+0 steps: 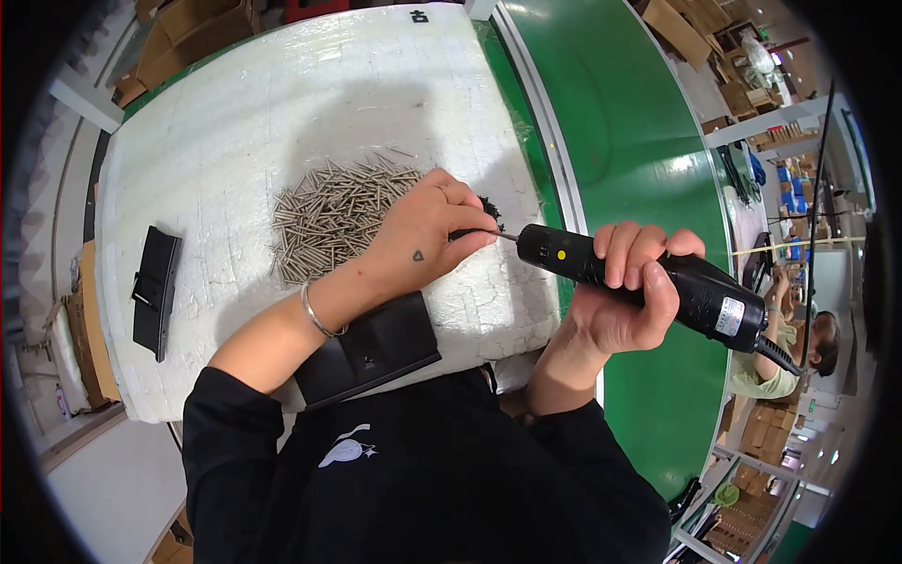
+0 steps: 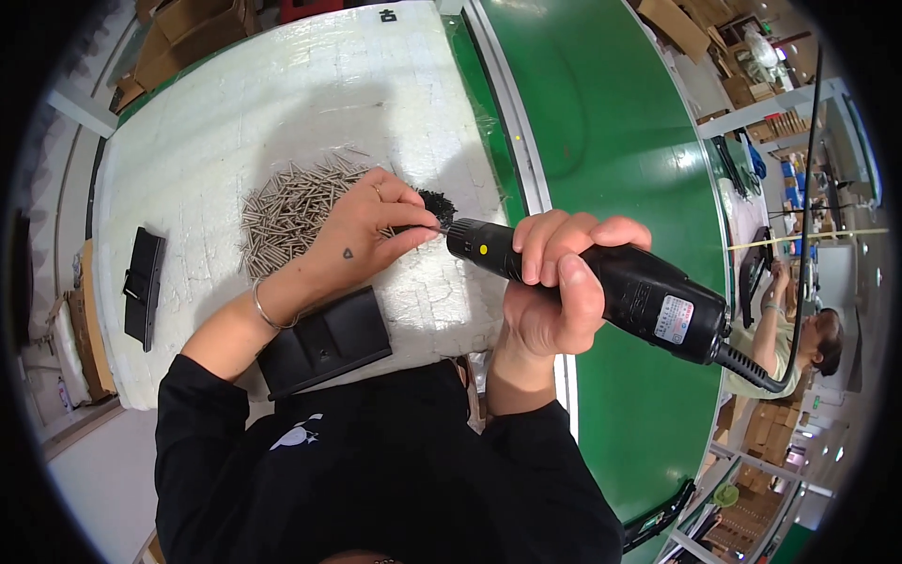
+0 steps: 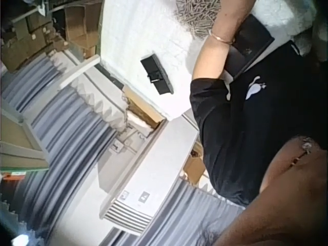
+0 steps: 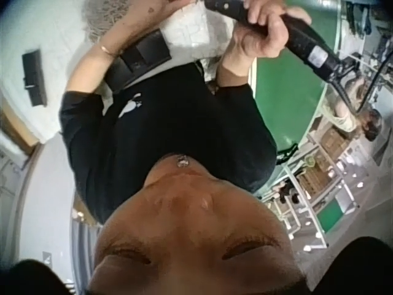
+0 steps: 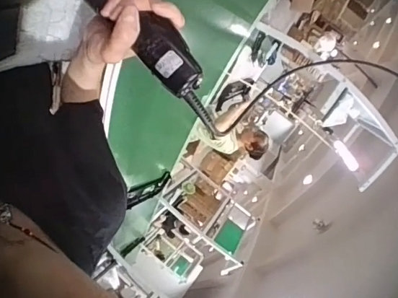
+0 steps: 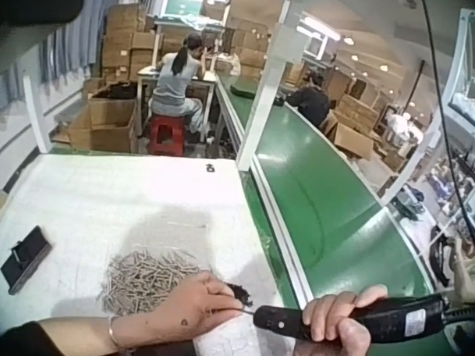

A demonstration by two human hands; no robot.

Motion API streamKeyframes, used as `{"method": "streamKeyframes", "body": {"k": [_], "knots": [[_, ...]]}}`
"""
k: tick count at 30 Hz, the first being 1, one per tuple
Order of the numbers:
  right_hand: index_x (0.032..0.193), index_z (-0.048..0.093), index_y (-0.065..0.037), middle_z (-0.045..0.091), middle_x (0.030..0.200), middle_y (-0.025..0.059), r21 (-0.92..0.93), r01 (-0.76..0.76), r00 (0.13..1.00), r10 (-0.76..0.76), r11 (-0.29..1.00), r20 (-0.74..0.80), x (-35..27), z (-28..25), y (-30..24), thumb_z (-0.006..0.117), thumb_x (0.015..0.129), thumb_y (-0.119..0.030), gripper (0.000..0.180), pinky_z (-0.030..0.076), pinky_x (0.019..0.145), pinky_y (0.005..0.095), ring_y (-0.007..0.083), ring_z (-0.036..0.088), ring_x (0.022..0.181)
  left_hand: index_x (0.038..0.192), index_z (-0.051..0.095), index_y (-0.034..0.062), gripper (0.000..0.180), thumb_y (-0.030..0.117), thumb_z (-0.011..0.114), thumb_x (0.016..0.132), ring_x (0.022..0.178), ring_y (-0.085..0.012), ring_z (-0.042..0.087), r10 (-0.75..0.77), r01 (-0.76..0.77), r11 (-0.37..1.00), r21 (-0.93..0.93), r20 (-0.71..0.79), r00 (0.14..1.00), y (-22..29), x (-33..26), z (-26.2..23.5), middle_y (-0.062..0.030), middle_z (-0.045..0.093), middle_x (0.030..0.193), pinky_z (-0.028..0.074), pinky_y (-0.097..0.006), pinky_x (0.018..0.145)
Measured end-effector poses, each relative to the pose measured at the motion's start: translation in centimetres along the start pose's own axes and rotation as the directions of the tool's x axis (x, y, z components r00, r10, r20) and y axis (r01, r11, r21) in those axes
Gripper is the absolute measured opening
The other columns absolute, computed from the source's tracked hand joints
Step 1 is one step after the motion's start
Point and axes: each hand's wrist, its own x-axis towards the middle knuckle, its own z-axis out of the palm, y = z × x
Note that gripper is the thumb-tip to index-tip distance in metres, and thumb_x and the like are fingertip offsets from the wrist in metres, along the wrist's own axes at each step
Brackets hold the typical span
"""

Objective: Assembling black plastic components by picking up small screws and driving them into the housing using an electric screwdriver at a factory workstation.

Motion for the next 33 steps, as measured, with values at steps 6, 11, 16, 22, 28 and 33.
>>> {"method": "streamKeyframes", "body": {"k": [6,11,16,22,28,33], "knots": [[0.106,0.045,-0.008,0.042,0.059,0.0011,0.009,0.026,1.000,-0.026,1.000,-0.003,0.3,-1.0,-0.5,0.054,0.077,-0.009,0.030,0.039,0.056,0.0307,0.0127,0.041,0.048,0.082,0.068,0.0098,0.013,0.012,0.076,0.073,0.086,-0.0221,0.056,0.120,-0.116,0.983,0.144,-0.025,0.992,-0.6,1.1,0.8,-0.0017,0.065,0.086,0.050,-0.033,0.071],[0.107,0.046,-0.008,0.042,0.060,0.0010,0.030,0.041,0.998,-0.042,0.999,0.039,0.4,-0.9,-0.8,0.053,0.077,-0.009,0.031,0.038,0.053,0.0304,0.0123,0.041,0.048,0.080,0.067,0.0089,0.010,0.012,0.074,0.073,0.084,-0.0231,0.057,0.118,-0.102,0.978,0.182,-0.077,0.990,0.5,1.1,0.2,-0.0025,0.064,0.082,0.050,-0.033,0.072],[0.105,0.052,-0.008,0.042,0.061,-0.0034,0.088,0.031,0.988,-0.044,0.996,0.146,0.0,-0.7,-1.8,0.052,0.079,-0.012,0.026,0.035,0.060,0.0269,0.0083,0.042,0.054,0.092,0.070,0.0047,0.011,0.011,0.070,0.083,0.081,-0.0158,0.063,-0.519,0.544,0.655,-0.525,0.211,0.828,2.6,0.0,-0.9,-0.0037,0.066,0.086,0.053,-0.025,0.076],[0.105,0.048,-0.008,0.045,0.062,-0.0032,0.169,0.021,0.972,-0.060,0.985,0.229,-0.6,1.1,-3.4,0.053,0.079,-0.010,0.027,0.037,0.062,0.0265,0.0081,0.046,0.055,0.104,0.065,0.0007,0.018,0.014,0.061,0.093,0.084,-0.0109,0.063,-0.532,0.507,-0.152,-0.849,0.502,0.682,3.8,-2.4,-1.7,-0.0057,0.066,0.092,0.055,-0.026,0.083],[0.103,0.046,-0.008,0.048,0.062,-0.0024,0.229,0.013,0.960,-0.076,0.973,0.269,-1.4,2.4,-3.6,0.056,0.077,-0.008,0.027,0.037,0.060,0.0260,0.0086,0.047,0.055,0.105,0.064,0.0025,0.017,0.014,0.061,0.093,0.087,-0.0107,0.062,-0.463,0.426,-0.297,-0.855,0.519,0.718,4.1,-4.0,-2.0,-0.0048,0.065,0.095,0.054,-0.028,0.085],[0.096,0.044,-0.009,0.048,0.060,-0.0033,0.228,0.045,0.932,-0.123,0.973,0.341,-2.2,3.7,-3.5,0.057,0.075,-0.008,0.025,0.038,0.060,0.0250,0.0082,0.047,0.052,0.102,0.062,0.0041,0.014,0.015,0.057,0.096,0.083,-0.0099,0.063,-0.456,0.403,-0.377,-0.834,0.546,0.702,4.9,-5.1,-2.5,-0.0030,0.064,0.091,0.055,-0.025,0.078]]}}
